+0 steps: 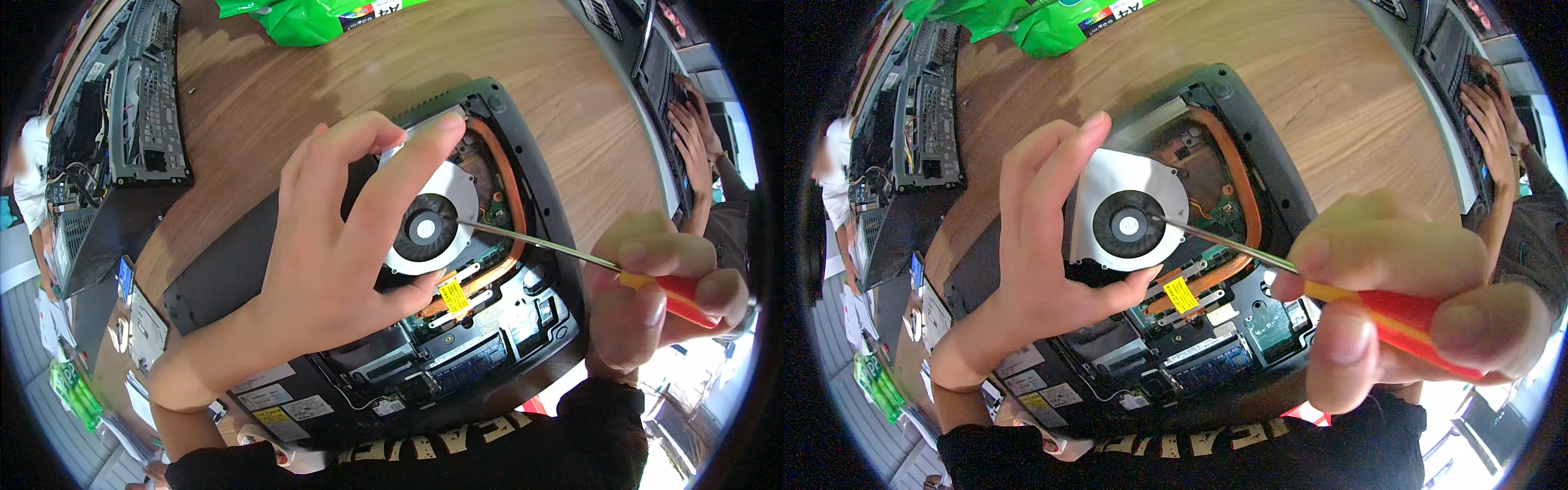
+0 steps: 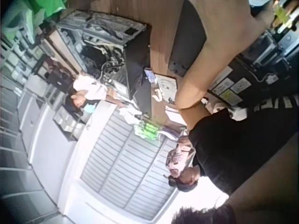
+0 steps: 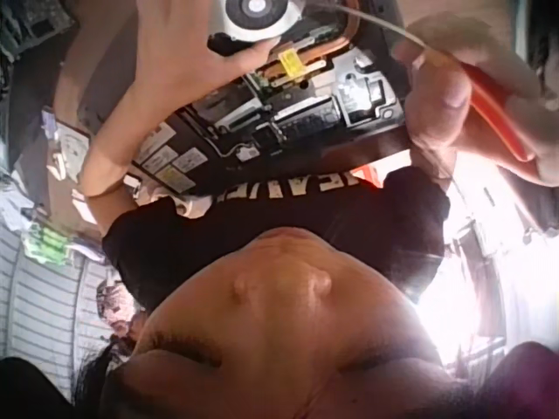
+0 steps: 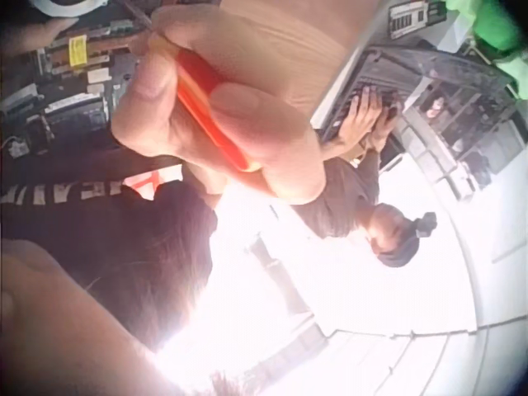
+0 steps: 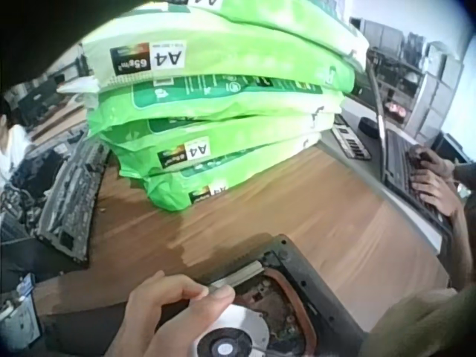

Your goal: The person unscrews and removes the internal cooling fan from a laptop using a screwdriver, handles a roll of tape, and manipulates various internal hardware components.

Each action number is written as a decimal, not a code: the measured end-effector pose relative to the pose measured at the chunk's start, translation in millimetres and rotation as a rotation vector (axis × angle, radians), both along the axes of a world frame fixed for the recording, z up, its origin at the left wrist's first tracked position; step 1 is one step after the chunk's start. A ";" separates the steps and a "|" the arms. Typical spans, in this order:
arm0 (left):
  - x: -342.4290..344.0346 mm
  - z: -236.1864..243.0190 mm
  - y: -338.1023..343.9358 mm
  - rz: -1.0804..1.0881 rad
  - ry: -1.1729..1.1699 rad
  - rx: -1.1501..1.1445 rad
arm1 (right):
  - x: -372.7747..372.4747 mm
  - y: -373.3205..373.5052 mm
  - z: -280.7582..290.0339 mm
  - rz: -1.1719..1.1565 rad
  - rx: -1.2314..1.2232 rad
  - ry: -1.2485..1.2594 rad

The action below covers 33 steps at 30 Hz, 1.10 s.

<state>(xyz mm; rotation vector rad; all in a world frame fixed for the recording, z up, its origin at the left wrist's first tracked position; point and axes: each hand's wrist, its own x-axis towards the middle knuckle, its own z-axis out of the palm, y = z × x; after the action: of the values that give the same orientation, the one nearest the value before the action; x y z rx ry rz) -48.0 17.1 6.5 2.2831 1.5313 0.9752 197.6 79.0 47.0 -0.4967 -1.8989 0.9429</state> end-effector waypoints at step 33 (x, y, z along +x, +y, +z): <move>-0.4 -3.1 -0.6 -0.007 -0.023 0.071 | 22.2 5.4 -8.0 -0.028 0.046 0.034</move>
<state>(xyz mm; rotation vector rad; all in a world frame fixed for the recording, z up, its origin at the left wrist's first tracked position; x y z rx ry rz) -48.4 16.5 3.4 2.3151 1.5012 1.0660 219.9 84.4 39.0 -0.4761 -1.8741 0.8823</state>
